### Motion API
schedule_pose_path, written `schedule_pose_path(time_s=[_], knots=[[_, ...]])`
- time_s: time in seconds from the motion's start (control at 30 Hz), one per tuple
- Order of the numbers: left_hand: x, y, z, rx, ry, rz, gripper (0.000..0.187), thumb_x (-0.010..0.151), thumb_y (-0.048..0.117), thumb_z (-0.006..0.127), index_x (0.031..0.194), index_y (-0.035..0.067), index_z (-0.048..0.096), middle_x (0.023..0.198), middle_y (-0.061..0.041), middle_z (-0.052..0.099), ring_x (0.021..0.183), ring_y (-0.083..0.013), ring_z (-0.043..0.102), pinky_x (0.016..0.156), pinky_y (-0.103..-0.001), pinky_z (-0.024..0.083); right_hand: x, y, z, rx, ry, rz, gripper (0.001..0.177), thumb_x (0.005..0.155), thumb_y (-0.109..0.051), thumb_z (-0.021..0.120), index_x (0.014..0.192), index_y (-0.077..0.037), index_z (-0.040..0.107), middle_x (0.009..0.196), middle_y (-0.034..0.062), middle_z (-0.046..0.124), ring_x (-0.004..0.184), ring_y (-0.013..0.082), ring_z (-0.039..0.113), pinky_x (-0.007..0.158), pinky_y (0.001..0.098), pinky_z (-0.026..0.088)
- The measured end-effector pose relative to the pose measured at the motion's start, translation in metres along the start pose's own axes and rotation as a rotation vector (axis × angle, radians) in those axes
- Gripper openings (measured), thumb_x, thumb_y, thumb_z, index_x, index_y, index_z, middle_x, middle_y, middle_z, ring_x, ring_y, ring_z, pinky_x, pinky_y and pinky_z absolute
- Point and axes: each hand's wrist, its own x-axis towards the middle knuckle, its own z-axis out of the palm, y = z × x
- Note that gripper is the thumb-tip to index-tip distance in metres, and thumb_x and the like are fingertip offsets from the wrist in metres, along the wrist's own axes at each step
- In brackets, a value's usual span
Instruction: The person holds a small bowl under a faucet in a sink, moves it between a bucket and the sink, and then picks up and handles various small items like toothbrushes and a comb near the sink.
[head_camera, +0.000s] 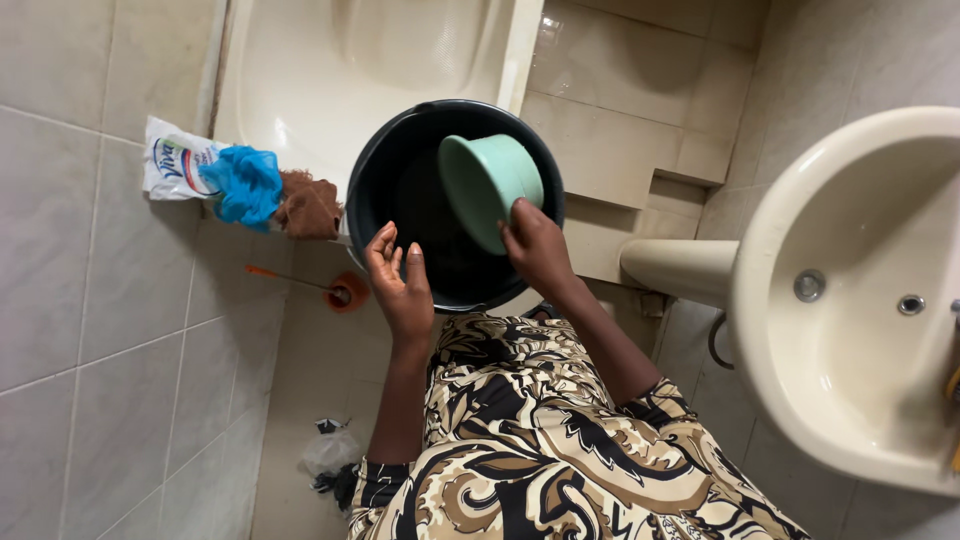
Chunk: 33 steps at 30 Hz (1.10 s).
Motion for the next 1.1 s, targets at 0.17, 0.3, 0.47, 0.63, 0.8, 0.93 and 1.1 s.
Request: schedule_pose_path(time_s=[0.17,0.3,0.47,0.63,0.8,0.93,1.1], knots=[[0.003,-0.005,-0.018,-0.032,0.029,-0.020,0.037,0.106,0.010,0.055,0.141,0.001,0.048,0.146,-0.015,0.050,0.142,-0.0282,0.048,0.124,-0.048,0.037,0.007,-0.007,0.031,-0.207,0.009,-0.182,0.020,0.096,-0.011,0.065,0.097,-0.002,0.047,0.089,0.0174,0.057,0.085,0.0417,0.060,0.073,0.0509,0.047],[0.004,-0.004,-0.026,-0.037,0.027,-0.016,0.034,0.107,0.011,0.054,0.139,0.001,0.049,0.145,-0.014,0.052,0.142,-0.0271,0.049,0.125,-0.049,0.037,0.006,-0.001,0.054,-0.190,-0.073,-0.128,0.022,0.096,-0.010,0.067,0.094,-0.002,0.046,0.087,0.0181,0.057,0.082,0.0428,0.059,0.071,0.0523,0.046],[0.004,-0.007,-0.034,-0.076,0.056,-0.012,0.031,0.107,0.011,0.054,0.136,0.001,0.050,0.144,-0.014,0.052,0.142,-0.0275,0.049,0.125,-0.049,0.037,0.010,0.032,0.089,0.016,-0.182,0.119,0.031,0.097,-0.014,0.070,0.091,-0.002,0.042,0.076,0.0160,0.052,0.069,0.0312,0.055,0.064,0.0456,0.049],[0.005,-0.009,-0.039,-0.072,0.085,-0.028,0.031,0.106,0.010,0.055,0.135,0.001,0.051,0.142,-0.014,0.054,0.141,-0.0275,0.050,0.126,-0.050,0.036,0.025,0.065,0.104,0.642,-0.236,0.484,0.033,0.096,-0.014,0.072,0.084,-0.009,0.041,0.075,0.0032,0.049,0.066,0.0131,0.055,0.060,0.0344,0.054],[0.003,-0.005,-0.042,-0.048,0.106,0.034,0.034,0.107,0.011,0.055,0.138,0.000,0.049,0.143,-0.014,0.052,0.141,-0.0275,0.050,0.127,-0.050,0.036,0.023,0.068,0.083,1.063,-0.182,0.811,0.017,0.086,-0.008,0.063,0.090,-0.014,0.048,0.087,0.0017,0.056,0.071,0.0121,0.056,0.063,0.0309,0.051],[0.009,-0.002,-0.043,0.055,0.098,0.050,0.045,0.107,0.013,0.053,0.149,-0.002,0.045,0.152,-0.018,0.048,0.146,-0.0282,0.046,0.125,-0.048,0.034,0.008,0.053,0.060,1.167,-0.110,0.825,0.017,0.084,-0.008,0.059,0.098,-0.013,0.050,0.093,0.0032,0.059,0.076,0.0116,0.066,0.070,0.0331,0.060],[0.016,0.016,-0.019,-0.110,-0.065,-0.049,0.047,0.110,0.016,0.051,0.151,-0.005,0.041,0.150,-0.019,0.050,0.142,-0.0245,0.049,0.120,-0.039,0.039,-0.029,0.049,0.006,1.482,-0.051,0.586,0.033,0.099,-0.011,0.060,0.131,-0.006,0.055,0.087,0.0025,0.060,0.061,0.0060,0.056,0.061,0.0262,0.051]])
